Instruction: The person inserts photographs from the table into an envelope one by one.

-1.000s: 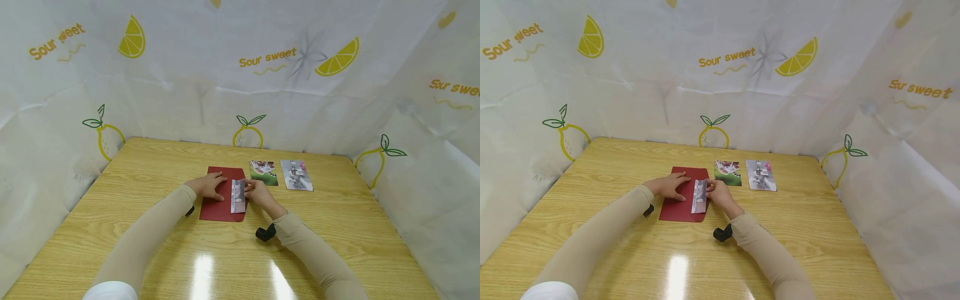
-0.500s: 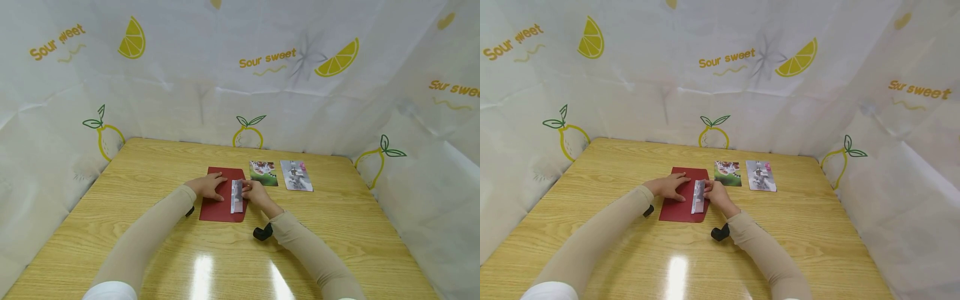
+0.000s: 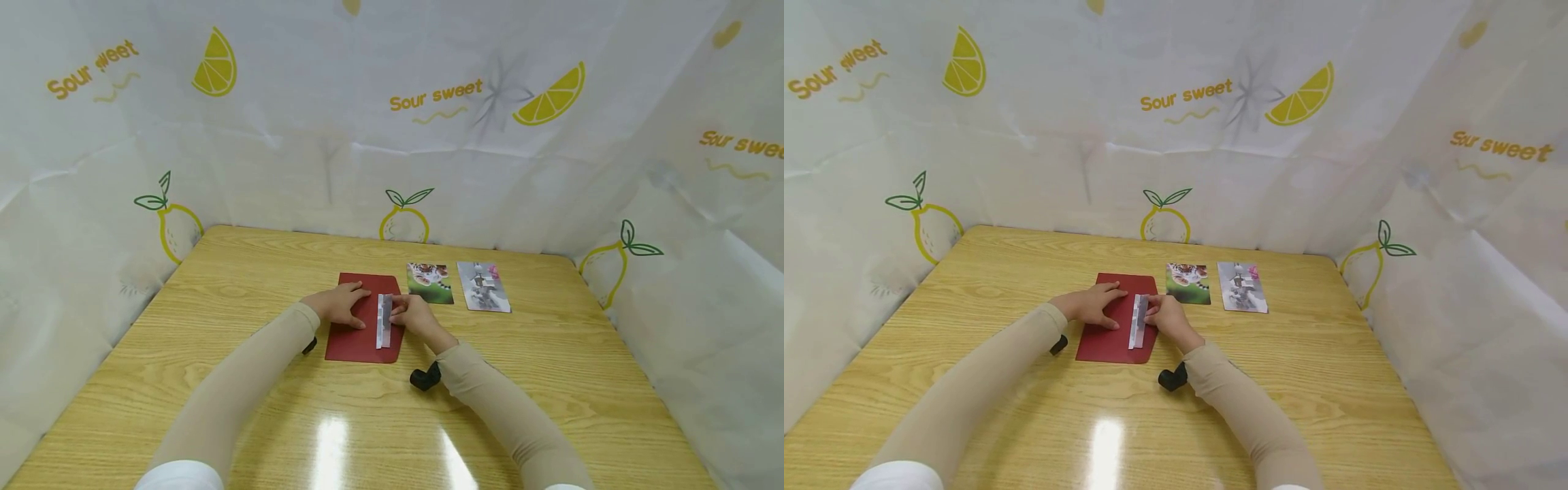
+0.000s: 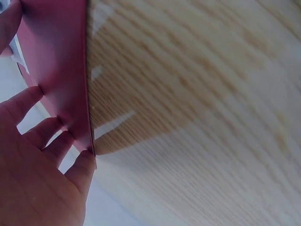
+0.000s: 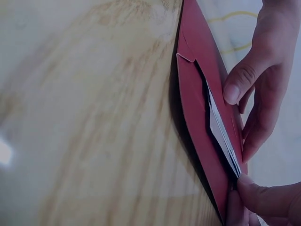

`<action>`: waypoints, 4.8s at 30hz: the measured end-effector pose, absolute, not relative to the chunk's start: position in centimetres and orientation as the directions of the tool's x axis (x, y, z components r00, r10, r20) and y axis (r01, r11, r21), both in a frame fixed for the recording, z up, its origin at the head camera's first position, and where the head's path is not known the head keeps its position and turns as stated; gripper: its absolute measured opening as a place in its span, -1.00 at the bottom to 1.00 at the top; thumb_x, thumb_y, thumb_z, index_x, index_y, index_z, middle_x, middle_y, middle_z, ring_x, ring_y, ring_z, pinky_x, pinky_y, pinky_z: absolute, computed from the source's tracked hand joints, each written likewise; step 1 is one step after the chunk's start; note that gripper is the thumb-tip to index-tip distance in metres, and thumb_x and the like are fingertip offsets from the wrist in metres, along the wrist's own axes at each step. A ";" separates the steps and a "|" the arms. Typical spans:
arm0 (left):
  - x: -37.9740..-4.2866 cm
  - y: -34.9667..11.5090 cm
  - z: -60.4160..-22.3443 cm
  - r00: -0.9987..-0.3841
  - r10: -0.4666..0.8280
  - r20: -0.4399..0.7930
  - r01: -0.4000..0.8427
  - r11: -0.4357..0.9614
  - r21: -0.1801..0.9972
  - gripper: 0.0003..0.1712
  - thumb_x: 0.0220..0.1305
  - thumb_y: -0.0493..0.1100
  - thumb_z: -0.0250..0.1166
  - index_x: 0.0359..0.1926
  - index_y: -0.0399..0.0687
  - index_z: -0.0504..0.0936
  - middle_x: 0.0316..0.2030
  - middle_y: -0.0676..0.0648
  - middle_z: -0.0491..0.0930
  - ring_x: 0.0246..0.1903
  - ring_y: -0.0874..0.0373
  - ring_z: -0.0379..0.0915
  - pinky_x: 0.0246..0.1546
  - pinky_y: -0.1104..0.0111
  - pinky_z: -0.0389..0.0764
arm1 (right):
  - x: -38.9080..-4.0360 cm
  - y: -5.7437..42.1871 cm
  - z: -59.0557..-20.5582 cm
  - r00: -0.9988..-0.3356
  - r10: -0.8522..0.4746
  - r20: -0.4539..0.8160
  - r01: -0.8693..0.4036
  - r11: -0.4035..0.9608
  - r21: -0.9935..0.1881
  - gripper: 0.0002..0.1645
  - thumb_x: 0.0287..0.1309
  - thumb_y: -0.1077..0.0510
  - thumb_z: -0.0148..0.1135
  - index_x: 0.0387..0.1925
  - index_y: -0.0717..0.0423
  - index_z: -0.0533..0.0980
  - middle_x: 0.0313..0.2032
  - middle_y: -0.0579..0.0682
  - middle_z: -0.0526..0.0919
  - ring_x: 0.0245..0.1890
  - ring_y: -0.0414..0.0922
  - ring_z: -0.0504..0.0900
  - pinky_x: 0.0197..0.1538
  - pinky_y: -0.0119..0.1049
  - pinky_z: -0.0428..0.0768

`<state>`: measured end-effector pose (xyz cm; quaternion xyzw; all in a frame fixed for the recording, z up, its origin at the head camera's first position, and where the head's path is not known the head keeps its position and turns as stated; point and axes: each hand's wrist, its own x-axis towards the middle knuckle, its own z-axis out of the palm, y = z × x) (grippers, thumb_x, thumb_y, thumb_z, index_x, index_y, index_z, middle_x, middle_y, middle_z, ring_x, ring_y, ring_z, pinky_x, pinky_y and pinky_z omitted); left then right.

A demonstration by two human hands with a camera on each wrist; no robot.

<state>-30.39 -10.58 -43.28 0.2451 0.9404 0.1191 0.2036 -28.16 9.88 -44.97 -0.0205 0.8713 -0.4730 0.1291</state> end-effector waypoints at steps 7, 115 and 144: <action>-30.4 -10.5 -43.3 -0.802 0.506 -0.318 0.412 0.853 0.321 -0.07 0.23 0.18 0.29 0.49 0.02 0.12 0.51 -0.18 -0.09 0.49 -0.10 -0.15 0.39 0.00 0.16 | -28.3 9.5 -44.9 -0.964 -0.154 -0.215 0.087 0.584 -0.807 -0.41 0.13 0.41 0.29 0.24 0.25 0.45 -0.47 0.04 0.63 -0.50 -0.26 0.52 -0.38 -0.48 0.54; -30.1 -10.7 -43.5 -0.810 0.494 -0.314 0.390 0.856 0.340 -0.07 0.23 0.18 0.30 0.50 0.07 0.10 0.52 -0.13 -0.11 0.50 -0.09 -0.17 0.37 0.01 0.21 | -31.8 31.3 -44.0 -0.937 0.166 -0.308 0.344 0.595 -0.726 -0.24 0.31 0.06 0.19 0.34 0.46 0.18 0.35 0.41 0.19 0.33 0.24 0.21 0.39 0.06 0.20; -30.3 -10.7 -43.6 -0.808 0.494 -0.320 0.388 0.856 0.342 -0.05 0.21 0.21 0.30 0.51 0.10 0.09 0.53 -0.11 -0.12 0.50 -0.08 -0.18 0.37 0.01 0.21 | -31.0 29.9 -43.8 -0.930 0.335 -0.152 0.334 0.592 -0.734 -0.61 0.26 0.29 0.13 0.06 0.47 0.41 -0.05 0.32 0.51 -0.22 -0.02 0.49 -0.21 -0.28 0.49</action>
